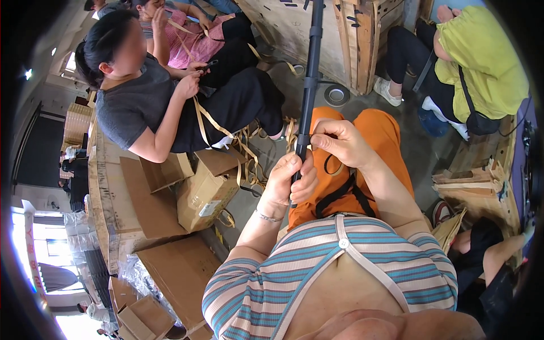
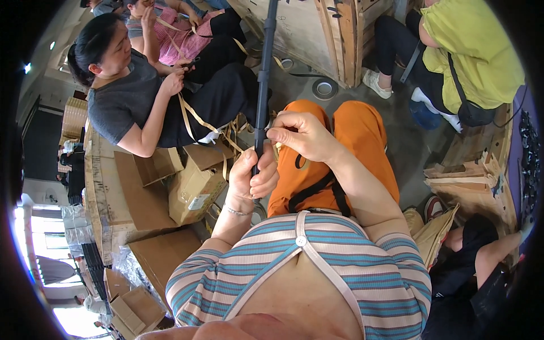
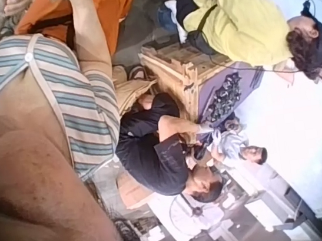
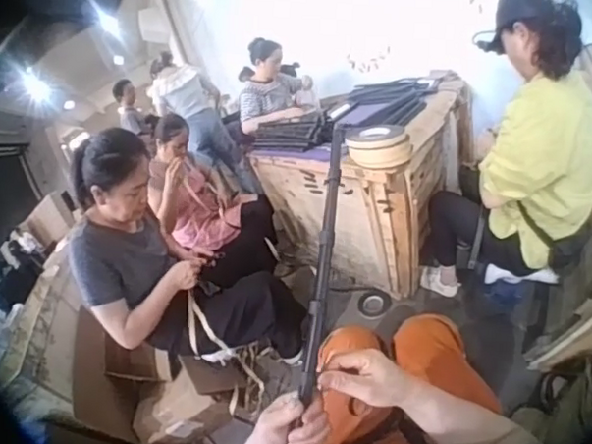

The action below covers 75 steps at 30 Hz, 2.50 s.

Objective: Applying small pieces of tan tape to long black rods in a workshop environment.

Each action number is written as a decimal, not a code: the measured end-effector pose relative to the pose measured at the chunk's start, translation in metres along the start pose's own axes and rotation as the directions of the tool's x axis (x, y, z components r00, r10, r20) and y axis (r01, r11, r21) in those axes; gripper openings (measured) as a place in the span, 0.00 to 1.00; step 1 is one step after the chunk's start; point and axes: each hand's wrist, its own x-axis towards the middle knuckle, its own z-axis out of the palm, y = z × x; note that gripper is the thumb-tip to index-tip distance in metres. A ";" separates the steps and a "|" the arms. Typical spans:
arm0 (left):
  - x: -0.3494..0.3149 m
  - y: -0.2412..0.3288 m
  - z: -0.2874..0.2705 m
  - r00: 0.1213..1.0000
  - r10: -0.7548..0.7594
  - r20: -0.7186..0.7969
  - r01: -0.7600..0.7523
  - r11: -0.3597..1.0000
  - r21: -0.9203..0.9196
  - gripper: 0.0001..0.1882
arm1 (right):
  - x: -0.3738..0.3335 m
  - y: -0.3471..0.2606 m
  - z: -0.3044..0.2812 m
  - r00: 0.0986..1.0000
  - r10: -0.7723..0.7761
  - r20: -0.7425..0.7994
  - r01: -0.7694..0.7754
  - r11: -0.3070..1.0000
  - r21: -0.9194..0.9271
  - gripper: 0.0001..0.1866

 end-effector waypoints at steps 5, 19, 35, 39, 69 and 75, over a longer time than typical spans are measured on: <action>0.003 -0.004 -0.002 0.986 -0.067 0.155 0.111 0.948 -0.297 0.17 | 0.002 0.003 -0.002 0.999 -0.036 0.001 0.036 0.999 -0.032 0.09; -0.012 -0.013 0.024 0.759 0.413 -0.504 0.231 0.552 0.801 0.11 | 0.006 -0.002 0.008 0.983 -0.182 0.033 0.185 0.956 -0.229 0.09; -0.025 0.002 0.012 0.772 0.605 -0.196 -0.249 0.571 0.782 0.14 | -0.014 -0.042 0.019 0.956 -0.249 -0.152 0.119 0.809 -0.576 0.10; -0.022 0.004 0.022 0.797 0.536 -0.278 -0.150 0.621 0.769 0.13 | -0.012 -0.041 0.022 0.955 -0.232 -0.187 0.097 0.835 -0.542 0.11; -0.020 0.017 -0.007 0.985 0.066 0.157 -0.011 0.945 -0.327 0.11 | -0.011 -0.043 0.023 0.964 -0.236 -0.126 0.127 0.818 -0.561 0.15; -0.012 0.014 -0.006 0.965 0.052 0.256 0.066 0.900 -0.432 0.11 | -0.005 -0.029 0.017 0.973 -0.169 -0.155 0.070 0.864 -0.499 0.15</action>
